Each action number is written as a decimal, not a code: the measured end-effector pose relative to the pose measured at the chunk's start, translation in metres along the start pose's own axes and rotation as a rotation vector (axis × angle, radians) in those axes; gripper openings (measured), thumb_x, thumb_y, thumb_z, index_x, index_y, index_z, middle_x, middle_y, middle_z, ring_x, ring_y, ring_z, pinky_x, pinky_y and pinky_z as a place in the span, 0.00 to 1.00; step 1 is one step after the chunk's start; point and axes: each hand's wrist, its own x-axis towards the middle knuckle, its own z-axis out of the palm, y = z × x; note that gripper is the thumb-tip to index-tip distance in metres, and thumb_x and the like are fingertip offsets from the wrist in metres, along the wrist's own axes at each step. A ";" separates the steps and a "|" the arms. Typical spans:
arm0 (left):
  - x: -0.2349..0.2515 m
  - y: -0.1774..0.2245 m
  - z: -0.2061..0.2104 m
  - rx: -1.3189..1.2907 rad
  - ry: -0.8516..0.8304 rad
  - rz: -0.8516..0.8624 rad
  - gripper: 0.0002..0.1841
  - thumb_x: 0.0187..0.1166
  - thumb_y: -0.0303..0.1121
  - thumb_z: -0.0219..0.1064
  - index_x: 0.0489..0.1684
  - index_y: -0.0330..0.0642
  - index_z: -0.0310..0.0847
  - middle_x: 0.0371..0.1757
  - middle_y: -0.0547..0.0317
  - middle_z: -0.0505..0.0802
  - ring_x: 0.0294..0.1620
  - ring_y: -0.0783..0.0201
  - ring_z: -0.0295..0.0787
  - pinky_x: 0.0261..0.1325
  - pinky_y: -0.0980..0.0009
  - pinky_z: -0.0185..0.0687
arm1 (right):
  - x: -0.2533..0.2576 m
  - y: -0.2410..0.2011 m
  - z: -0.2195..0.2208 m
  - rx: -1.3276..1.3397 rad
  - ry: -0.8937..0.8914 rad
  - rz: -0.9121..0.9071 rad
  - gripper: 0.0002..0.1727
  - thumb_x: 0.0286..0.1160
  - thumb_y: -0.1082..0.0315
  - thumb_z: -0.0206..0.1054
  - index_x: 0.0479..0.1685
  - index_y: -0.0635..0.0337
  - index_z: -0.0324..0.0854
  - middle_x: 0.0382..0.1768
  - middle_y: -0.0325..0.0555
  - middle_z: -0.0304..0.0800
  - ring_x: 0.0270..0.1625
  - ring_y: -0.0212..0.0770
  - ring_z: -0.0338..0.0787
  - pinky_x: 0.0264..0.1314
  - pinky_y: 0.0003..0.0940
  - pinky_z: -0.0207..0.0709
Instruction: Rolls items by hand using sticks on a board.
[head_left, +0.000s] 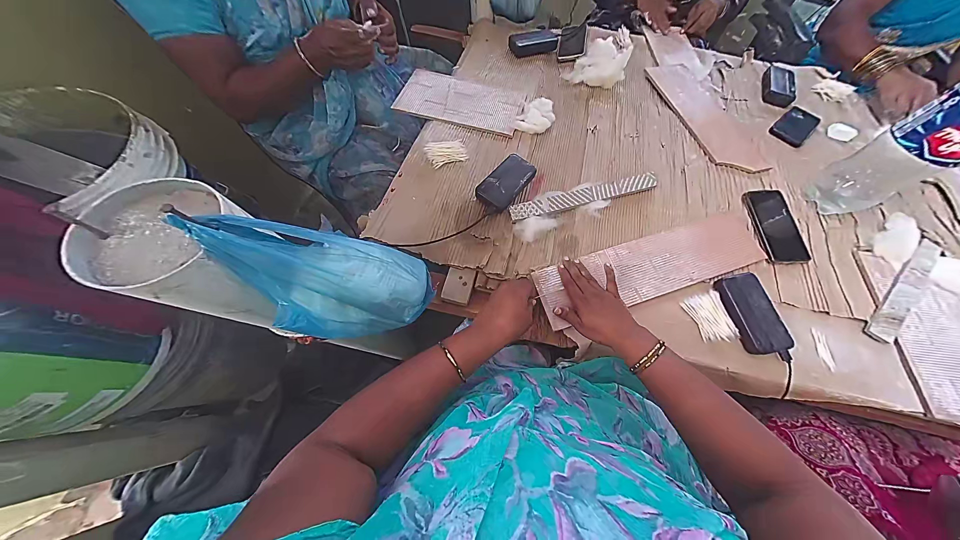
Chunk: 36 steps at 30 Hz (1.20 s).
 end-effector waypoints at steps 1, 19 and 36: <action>-0.003 -0.001 0.001 -0.006 -0.028 -0.003 0.14 0.89 0.31 0.58 0.62 0.32 0.83 0.64 0.39 0.88 0.70 0.43 0.85 0.73 0.45 0.79 | -0.010 -0.002 0.001 0.013 -0.021 -0.013 0.48 0.87 0.33 0.43 0.95 0.61 0.47 0.96 0.51 0.46 0.97 0.50 0.43 0.89 0.76 0.22; 0.002 -0.003 -0.003 -0.084 0.012 0.006 0.14 0.90 0.33 0.58 0.57 0.34 0.86 0.57 0.41 0.92 0.64 0.45 0.88 0.71 0.45 0.79 | -0.004 0.003 -0.006 0.031 0.133 0.066 0.42 0.89 0.42 0.49 0.94 0.61 0.50 0.94 0.54 0.52 0.95 0.54 0.52 0.89 0.76 0.31; -0.023 0.008 0.010 -0.048 -0.178 0.098 0.15 0.91 0.33 0.56 0.61 0.32 0.85 0.63 0.41 0.90 0.68 0.47 0.86 0.75 0.48 0.76 | -0.111 -0.030 -0.006 0.070 0.081 0.007 0.41 0.88 0.34 0.42 0.85 0.57 0.70 0.83 0.48 0.76 0.86 0.53 0.72 0.82 0.85 0.34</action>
